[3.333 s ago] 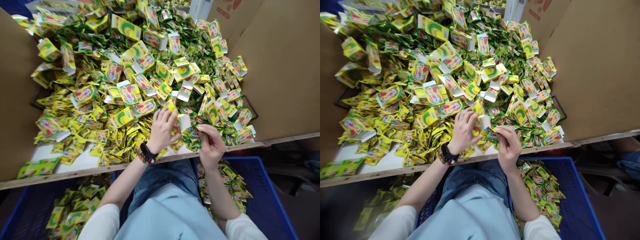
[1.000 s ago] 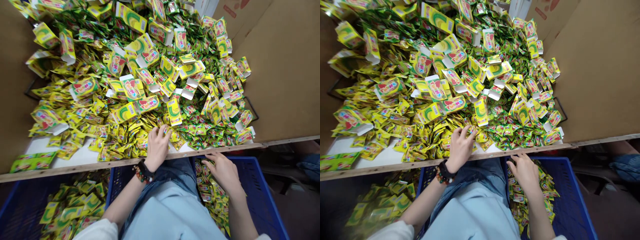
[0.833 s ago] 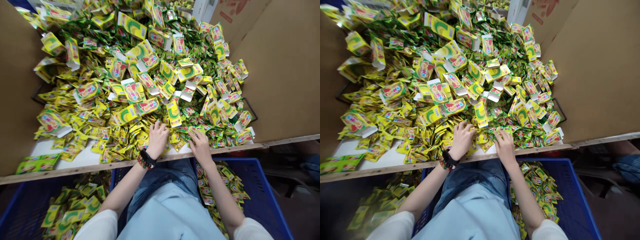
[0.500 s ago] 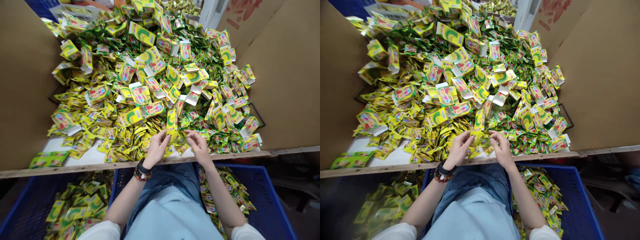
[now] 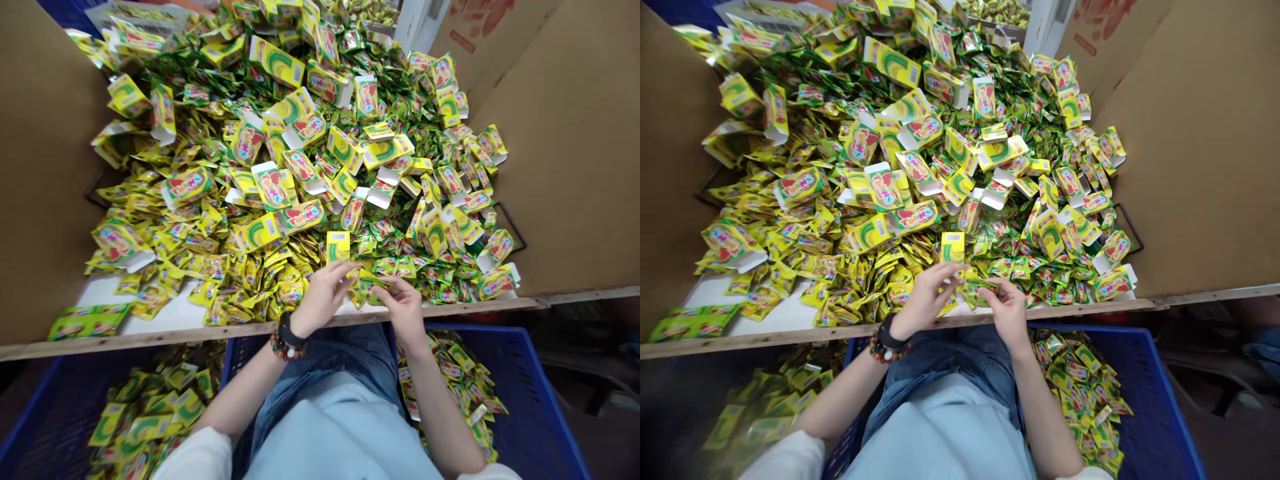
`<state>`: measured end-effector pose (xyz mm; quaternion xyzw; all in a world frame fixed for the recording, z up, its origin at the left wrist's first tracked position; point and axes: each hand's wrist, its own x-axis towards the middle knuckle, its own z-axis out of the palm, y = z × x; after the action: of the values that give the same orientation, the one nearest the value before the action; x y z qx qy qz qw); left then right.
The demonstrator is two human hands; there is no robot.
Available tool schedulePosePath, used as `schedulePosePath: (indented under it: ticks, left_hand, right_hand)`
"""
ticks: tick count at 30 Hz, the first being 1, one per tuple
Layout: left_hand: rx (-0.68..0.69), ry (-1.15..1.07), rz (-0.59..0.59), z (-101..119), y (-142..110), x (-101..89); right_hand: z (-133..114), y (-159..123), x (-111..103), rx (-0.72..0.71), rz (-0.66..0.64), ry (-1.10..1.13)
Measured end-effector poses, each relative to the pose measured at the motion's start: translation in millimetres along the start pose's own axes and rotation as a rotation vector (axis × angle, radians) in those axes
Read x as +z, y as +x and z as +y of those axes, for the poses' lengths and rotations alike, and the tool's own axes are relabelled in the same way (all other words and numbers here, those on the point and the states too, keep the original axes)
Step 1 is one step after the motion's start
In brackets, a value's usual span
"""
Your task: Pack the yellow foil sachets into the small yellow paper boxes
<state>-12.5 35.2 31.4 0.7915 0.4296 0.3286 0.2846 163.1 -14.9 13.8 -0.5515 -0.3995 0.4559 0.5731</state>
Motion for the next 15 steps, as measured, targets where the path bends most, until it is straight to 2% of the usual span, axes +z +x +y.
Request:
schedulePosePath:
  ticks: [2, 4, 7, 9, 12, 15]
  left_hand:
    - [0.091, 0.304, -0.030, -10, 21, -13.9]
    - [0.189, 0.518, -0.126, -21, 42, -22.0]
    - [0.311, 0.627, -0.348, -36, 65, -22.8]
    - [0.345, 0.625, -0.427, -42, 72, -20.7]
    - [0.370, 0.553, -0.419, -40, 71, -21.0]
    - [0.290, 0.418, -0.209, -26, 58, -22.5]
  right_hand:
    - [2, -1, -11, -0.004, 0.088, 0.006]
    - [2, -1, -20, -0.012, 0.102, -0.008]
    - [4, -3, -26, -0.073, 0.091, -0.098]
    - [6, -3, -27, -0.133, 0.099, -0.152]
    - [8, -4, -26, -0.179, 0.124, -0.151]
    - [4, -6, -24, -0.226, 0.185, -0.145]
